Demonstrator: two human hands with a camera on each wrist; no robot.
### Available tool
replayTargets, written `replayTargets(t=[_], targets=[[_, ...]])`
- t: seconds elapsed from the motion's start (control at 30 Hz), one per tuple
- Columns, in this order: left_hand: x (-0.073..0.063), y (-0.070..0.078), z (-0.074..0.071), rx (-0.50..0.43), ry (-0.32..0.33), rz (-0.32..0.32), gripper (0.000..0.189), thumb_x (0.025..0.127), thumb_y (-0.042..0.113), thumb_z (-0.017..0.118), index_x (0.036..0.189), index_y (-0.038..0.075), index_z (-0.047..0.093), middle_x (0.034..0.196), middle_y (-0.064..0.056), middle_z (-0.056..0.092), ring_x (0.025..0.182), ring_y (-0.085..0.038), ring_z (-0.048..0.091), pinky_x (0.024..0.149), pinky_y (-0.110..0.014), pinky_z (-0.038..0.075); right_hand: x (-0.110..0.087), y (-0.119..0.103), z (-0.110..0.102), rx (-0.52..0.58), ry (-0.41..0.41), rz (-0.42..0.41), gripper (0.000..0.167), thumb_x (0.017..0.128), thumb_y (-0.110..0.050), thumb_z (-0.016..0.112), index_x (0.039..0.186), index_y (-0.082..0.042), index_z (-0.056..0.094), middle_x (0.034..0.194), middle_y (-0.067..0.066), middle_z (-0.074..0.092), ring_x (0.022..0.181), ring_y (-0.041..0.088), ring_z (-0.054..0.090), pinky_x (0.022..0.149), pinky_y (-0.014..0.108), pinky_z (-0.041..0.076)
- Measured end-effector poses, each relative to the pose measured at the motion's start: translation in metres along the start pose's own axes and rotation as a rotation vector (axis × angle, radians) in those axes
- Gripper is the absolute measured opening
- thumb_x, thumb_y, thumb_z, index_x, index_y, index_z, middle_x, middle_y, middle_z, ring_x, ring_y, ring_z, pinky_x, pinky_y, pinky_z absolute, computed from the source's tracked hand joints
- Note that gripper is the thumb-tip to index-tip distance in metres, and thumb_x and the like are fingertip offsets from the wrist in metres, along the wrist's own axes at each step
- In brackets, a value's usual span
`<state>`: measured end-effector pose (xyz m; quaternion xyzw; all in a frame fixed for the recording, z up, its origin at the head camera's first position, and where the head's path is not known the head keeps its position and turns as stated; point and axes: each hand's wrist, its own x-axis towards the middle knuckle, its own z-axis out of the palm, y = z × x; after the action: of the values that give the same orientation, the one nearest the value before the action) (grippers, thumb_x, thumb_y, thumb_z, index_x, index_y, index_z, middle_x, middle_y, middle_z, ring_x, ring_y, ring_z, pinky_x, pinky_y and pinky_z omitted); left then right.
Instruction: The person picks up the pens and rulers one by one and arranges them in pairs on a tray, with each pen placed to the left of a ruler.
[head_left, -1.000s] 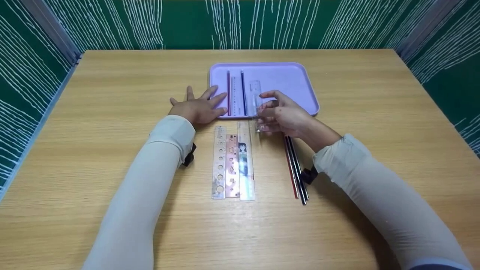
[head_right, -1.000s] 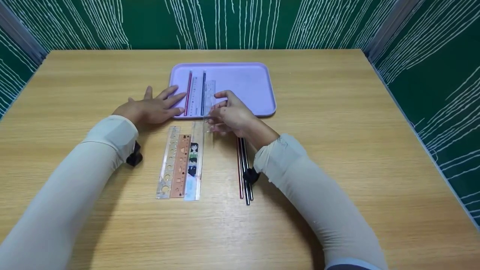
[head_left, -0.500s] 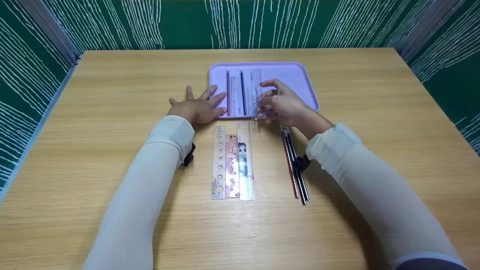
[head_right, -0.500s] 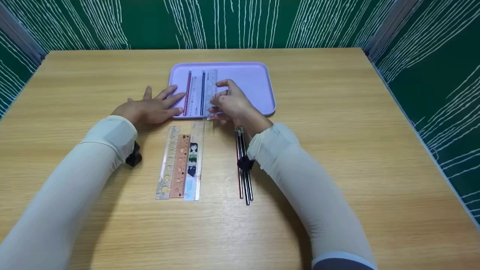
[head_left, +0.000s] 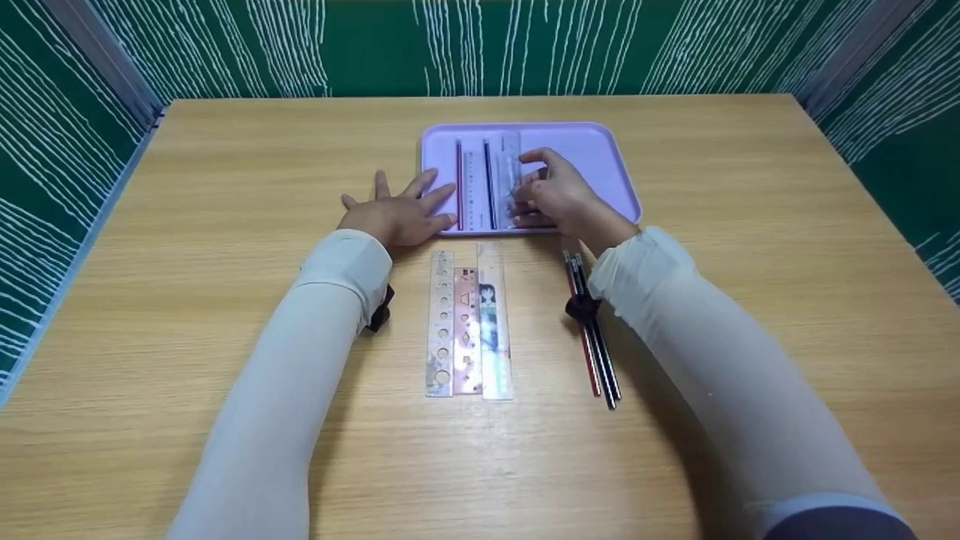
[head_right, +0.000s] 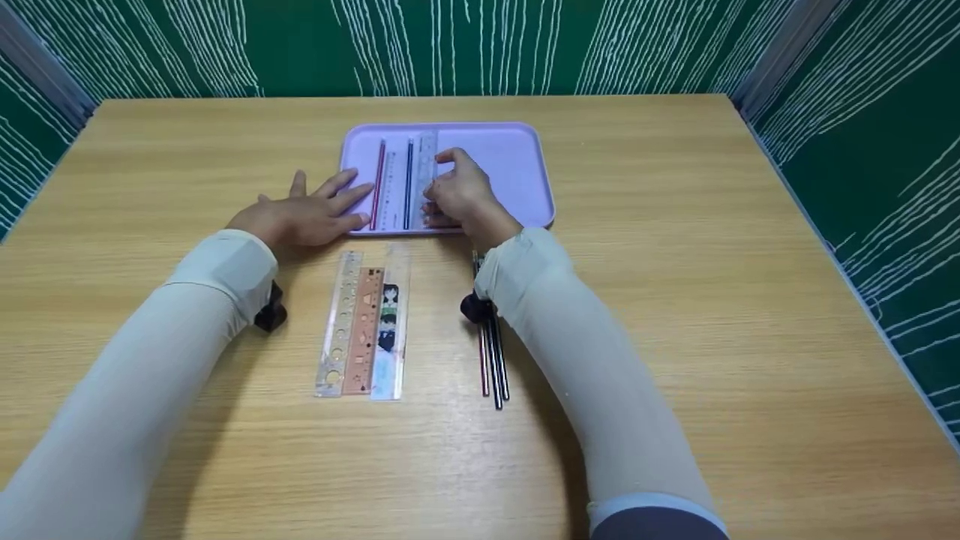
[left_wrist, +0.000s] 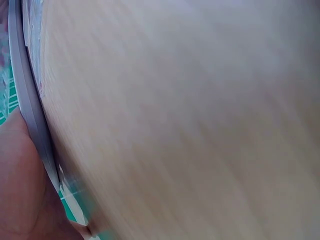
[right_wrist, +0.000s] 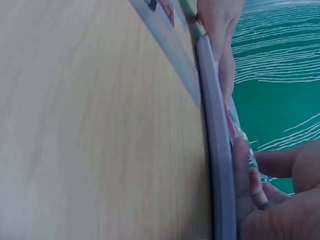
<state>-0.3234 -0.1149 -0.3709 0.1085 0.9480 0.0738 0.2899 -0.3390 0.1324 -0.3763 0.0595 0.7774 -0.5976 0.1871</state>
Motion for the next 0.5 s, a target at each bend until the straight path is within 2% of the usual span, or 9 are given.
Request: replayTargets(t=[0.2,0.5], targets=[[-0.001,-0.001,-0.001,0.002,0.008,0.013,0.066,0.098,0.077,0.021,0.153,0.061,-0.012,0.164,0.022,-0.031,0.147,-0.051,-0.032,0.1,-0.09,-0.012,0.004,-0.003,0.009,-0.14,0.057,-0.028,0.06,0.1,-0.001,0.057,0.152,-0.025,0.039,0.114,0.003,0.053,0.097,0.022,0.067,0.08,0.035,0.064],[-0.003,0.0,0.0,-0.012,0.018,0.013,0.065,0.1,0.075,0.023,0.155,0.06,-0.009,0.166,0.022,-0.028,0.148,-0.052,-0.03,0.101,-0.09,-0.012,0.004,-0.006,0.021,-0.443,0.194,-0.069,0.065,0.09,0.0,0.069,0.149,-0.012,0.046,0.116,0.006,0.059,0.1,0.017,0.062,0.079,0.025,0.059]])
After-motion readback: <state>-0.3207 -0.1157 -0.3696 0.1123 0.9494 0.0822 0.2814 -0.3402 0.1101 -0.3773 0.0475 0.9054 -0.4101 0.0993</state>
